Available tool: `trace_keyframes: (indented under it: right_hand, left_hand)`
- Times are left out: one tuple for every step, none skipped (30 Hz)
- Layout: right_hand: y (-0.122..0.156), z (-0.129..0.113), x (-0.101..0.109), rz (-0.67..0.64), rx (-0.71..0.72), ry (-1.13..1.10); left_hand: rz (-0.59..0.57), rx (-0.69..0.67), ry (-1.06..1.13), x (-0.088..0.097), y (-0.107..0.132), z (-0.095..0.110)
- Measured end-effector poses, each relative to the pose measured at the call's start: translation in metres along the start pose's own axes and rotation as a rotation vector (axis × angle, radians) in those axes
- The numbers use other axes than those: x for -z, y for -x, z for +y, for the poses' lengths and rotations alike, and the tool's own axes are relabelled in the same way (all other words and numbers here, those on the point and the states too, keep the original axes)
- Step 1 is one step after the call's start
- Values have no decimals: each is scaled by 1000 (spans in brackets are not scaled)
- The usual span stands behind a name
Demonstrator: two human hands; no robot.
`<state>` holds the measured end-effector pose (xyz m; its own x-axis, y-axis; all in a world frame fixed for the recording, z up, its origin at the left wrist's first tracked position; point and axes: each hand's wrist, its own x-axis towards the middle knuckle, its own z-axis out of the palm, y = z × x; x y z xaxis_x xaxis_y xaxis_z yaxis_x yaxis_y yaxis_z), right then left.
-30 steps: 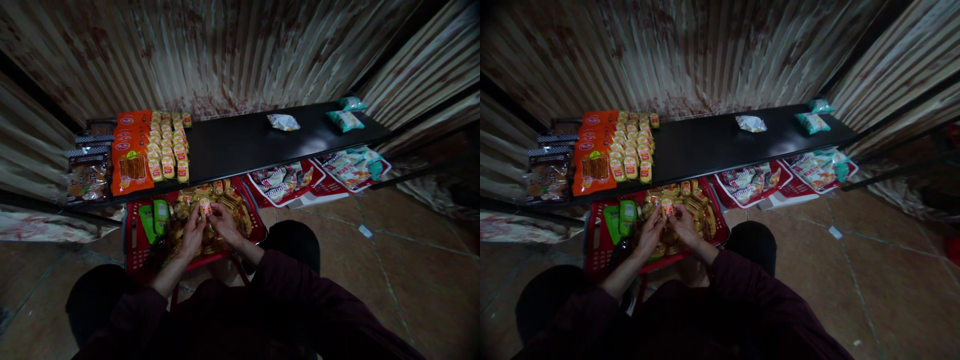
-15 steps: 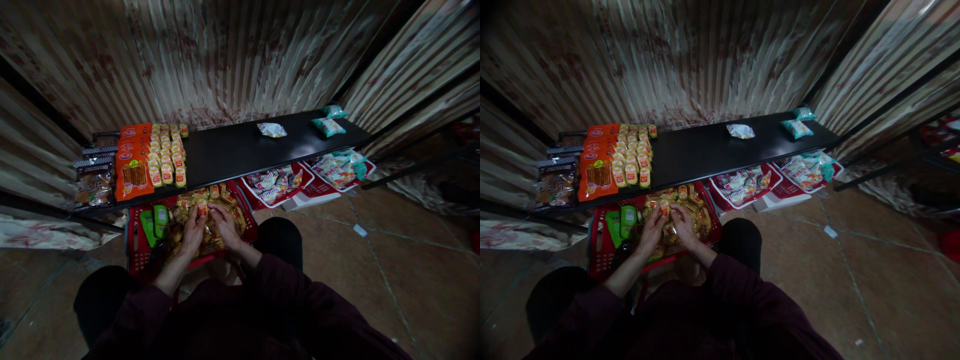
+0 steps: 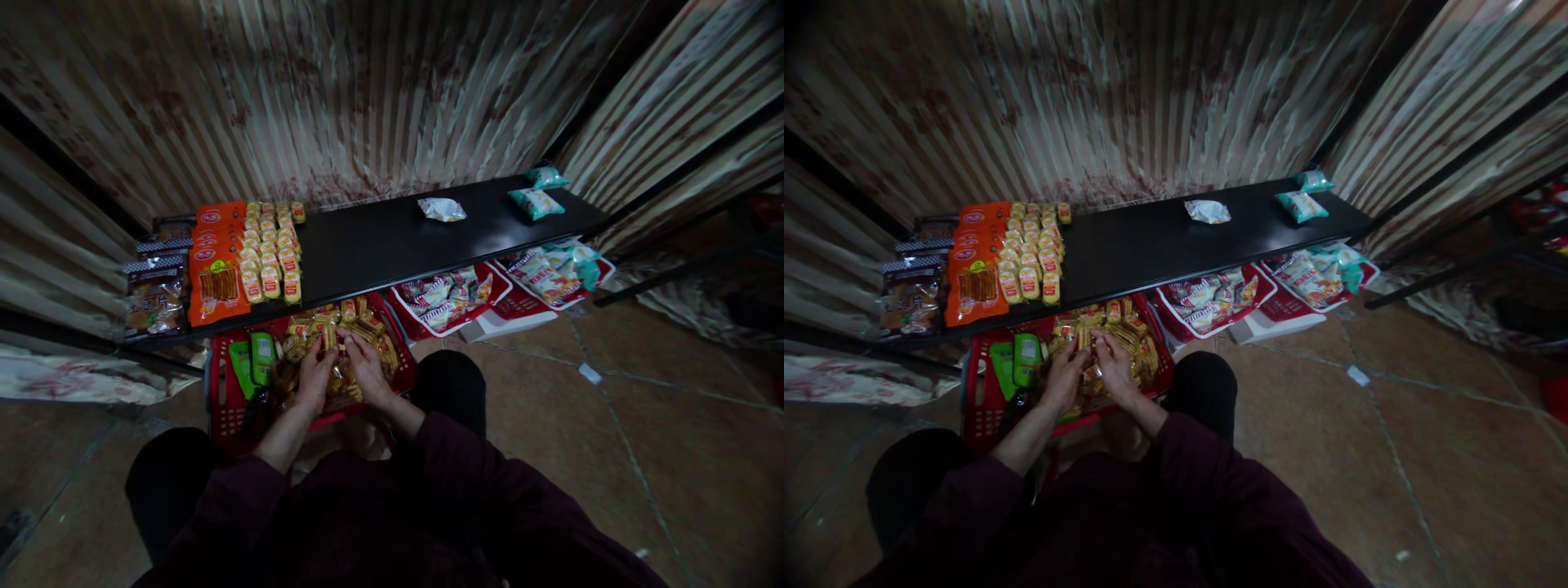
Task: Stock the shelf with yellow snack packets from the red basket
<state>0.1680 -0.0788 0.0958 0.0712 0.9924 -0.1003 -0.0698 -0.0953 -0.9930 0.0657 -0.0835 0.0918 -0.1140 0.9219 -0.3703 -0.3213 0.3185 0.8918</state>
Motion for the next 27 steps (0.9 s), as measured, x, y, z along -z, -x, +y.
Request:
trace_keyframes:
  right_hand:
    - [0,-2,0,1,10,7]
    - [0,-4,0,1,23,16]
    - [0,-6,-1,-1,37,26]
    - [0,-8,-1,-3,51,38]
    - [0,-10,-1,-4,67,51]
    - [-1,-11,-1,-4,84,65]
    - [-1,-13,-1,-5,100,81]
    - [-1,-14,-1,-8,115,97]
    - [-2,-15,-1,-11,128,111]
    - [-2,-16,-1,-15,142,123]
    - [-2,-17,-1,-21,153,132]
    - [-2,-17,-1,-27,159,139]
    - [-2,-19,-1,-33,162,143]
    - [-1,-20,-1,-38,162,144]
    - [-1,-21,-1,-40,161,144]
    - [-1,-22,-1,-40,160,140]
    - [-1,-23,-1,-41,160,135]
    - [-1,-24,-1,-43,159,128]
    - [-1,-24,0,-45,156,118]
    - [-2,-24,0,-47,149,106]
    - [-2,-24,0,-46,138,93]
    - [-3,-24,1,-39,126,82]
    - [-4,-23,1,-28,114,73]
    - [-4,-22,2,-18,105,65]
    - [-5,-21,2,-11,98,58]
    - [-6,-20,3,-8,93,54]
    - [-6,-18,3,-7,93,57]
  left_hand:
    - [7,18,8,0,0,2]
    - [12,36,21,-1,0,3]
    - [10,53,38,-1,1,5]
    - [3,68,59,-1,1,7]
    - [-6,79,82,-1,2,10]
    - [-13,86,104,-2,2,12]
    - [-20,90,125,-2,3,14]
    - [-27,88,142,-3,4,16]
    - [-34,82,154,-4,5,18]
    - [-40,71,161,-5,6,20]
    - [-48,58,165,-6,6,21]
    - [-56,46,167,-7,7,22]
    - [-62,40,171,-8,7,23]
    - [-64,42,180,-8,6,24]
    - [-61,53,194,-8,6,24]
    - [-51,70,213,-9,5,24]
    - [-36,89,234,-8,4,25]
    - [-22,109,258,-8,3,25]
    - [-10,129,284,-8,1,26]
    - [-3,145,311,-7,0,26]
    - [-5,158,338,-6,-1,27]
    - [-11,169,361,-6,-1,27]
    - [-15,176,378,-5,-2,28]
    - [-12,182,384,-5,-2,28]
    - [-4,184,381,-5,-2,28]
    - [5,187,372,-5,-3,28]
    - [16,192,361,-5,-3,29]
